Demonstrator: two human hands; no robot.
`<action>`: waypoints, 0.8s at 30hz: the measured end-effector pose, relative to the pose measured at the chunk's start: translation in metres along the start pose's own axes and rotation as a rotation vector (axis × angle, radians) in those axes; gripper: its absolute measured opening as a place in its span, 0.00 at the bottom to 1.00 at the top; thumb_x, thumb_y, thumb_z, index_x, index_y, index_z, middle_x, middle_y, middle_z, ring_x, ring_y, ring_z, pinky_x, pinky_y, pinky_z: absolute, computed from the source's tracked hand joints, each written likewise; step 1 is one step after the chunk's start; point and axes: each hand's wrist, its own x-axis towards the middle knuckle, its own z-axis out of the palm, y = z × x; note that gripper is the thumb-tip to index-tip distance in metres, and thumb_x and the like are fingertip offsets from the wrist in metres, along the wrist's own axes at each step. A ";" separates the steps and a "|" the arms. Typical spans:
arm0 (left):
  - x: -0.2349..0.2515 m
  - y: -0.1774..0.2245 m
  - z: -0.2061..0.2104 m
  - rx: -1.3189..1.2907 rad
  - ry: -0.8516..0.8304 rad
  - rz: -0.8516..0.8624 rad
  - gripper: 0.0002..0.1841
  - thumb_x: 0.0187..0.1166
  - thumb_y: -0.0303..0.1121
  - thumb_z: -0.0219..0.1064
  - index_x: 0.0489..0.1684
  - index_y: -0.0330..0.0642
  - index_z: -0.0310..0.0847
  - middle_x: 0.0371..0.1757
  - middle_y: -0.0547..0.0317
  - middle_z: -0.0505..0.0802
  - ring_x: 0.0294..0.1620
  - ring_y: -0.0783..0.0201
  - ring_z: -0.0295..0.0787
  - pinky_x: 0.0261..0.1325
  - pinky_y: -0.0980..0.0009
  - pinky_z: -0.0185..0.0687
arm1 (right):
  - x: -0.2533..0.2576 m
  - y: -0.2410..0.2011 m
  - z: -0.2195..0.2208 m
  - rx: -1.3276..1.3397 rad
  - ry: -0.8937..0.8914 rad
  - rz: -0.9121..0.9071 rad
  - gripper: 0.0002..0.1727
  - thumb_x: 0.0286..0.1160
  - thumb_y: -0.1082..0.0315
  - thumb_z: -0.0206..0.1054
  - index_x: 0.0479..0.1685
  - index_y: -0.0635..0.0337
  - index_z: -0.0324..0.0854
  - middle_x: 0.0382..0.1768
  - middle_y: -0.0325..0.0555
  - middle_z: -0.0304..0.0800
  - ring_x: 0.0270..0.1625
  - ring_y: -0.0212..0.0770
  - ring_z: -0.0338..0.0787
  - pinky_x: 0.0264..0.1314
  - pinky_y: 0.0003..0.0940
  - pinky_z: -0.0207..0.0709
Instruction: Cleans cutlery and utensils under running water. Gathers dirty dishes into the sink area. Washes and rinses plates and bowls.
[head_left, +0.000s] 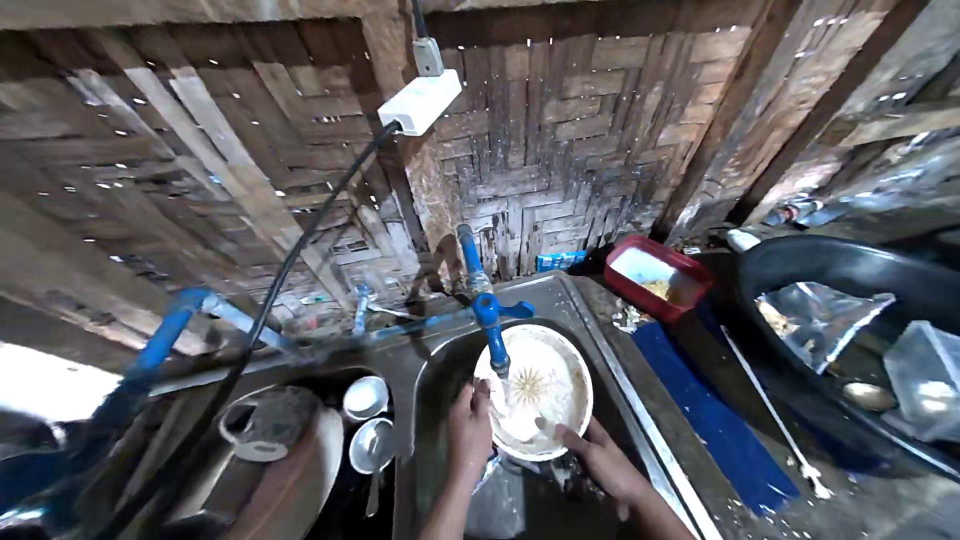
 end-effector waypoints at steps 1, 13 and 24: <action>-0.003 0.000 0.009 0.001 0.037 0.012 0.20 0.91 0.42 0.58 0.59 0.32 0.86 0.50 0.44 0.94 0.55 0.55 0.91 0.66 0.53 0.84 | 0.000 0.001 0.003 0.034 0.025 0.036 0.32 0.82 0.58 0.69 0.83 0.54 0.64 0.51 0.50 0.93 0.41 0.42 0.94 0.41 0.38 0.90; -0.013 -0.003 0.034 -0.549 0.101 -0.231 0.08 0.81 0.25 0.69 0.49 0.29 0.85 0.49 0.44 0.94 0.42 0.54 0.93 0.42 0.56 0.93 | 0.004 0.005 -0.032 -0.077 0.247 -0.208 0.30 0.82 0.67 0.63 0.83 0.60 0.63 0.60 0.50 0.90 0.56 0.40 0.94 0.60 0.40 0.90; -0.038 0.011 0.020 -0.642 -0.039 -0.084 0.14 0.87 0.30 0.59 0.61 0.28 0.75 0.50 0.41 0.90 0.48 0.51 0.92 0.56 0.52 0.92 | 0.012 -0.007 -0.058 -0.004 -0.015 -0.134 0.32 0.84 0.63 0.62 0.86 0.54 0.60 0.50 0.51 0.91 0.31 0.43 0.91 0.29 0.39 0.88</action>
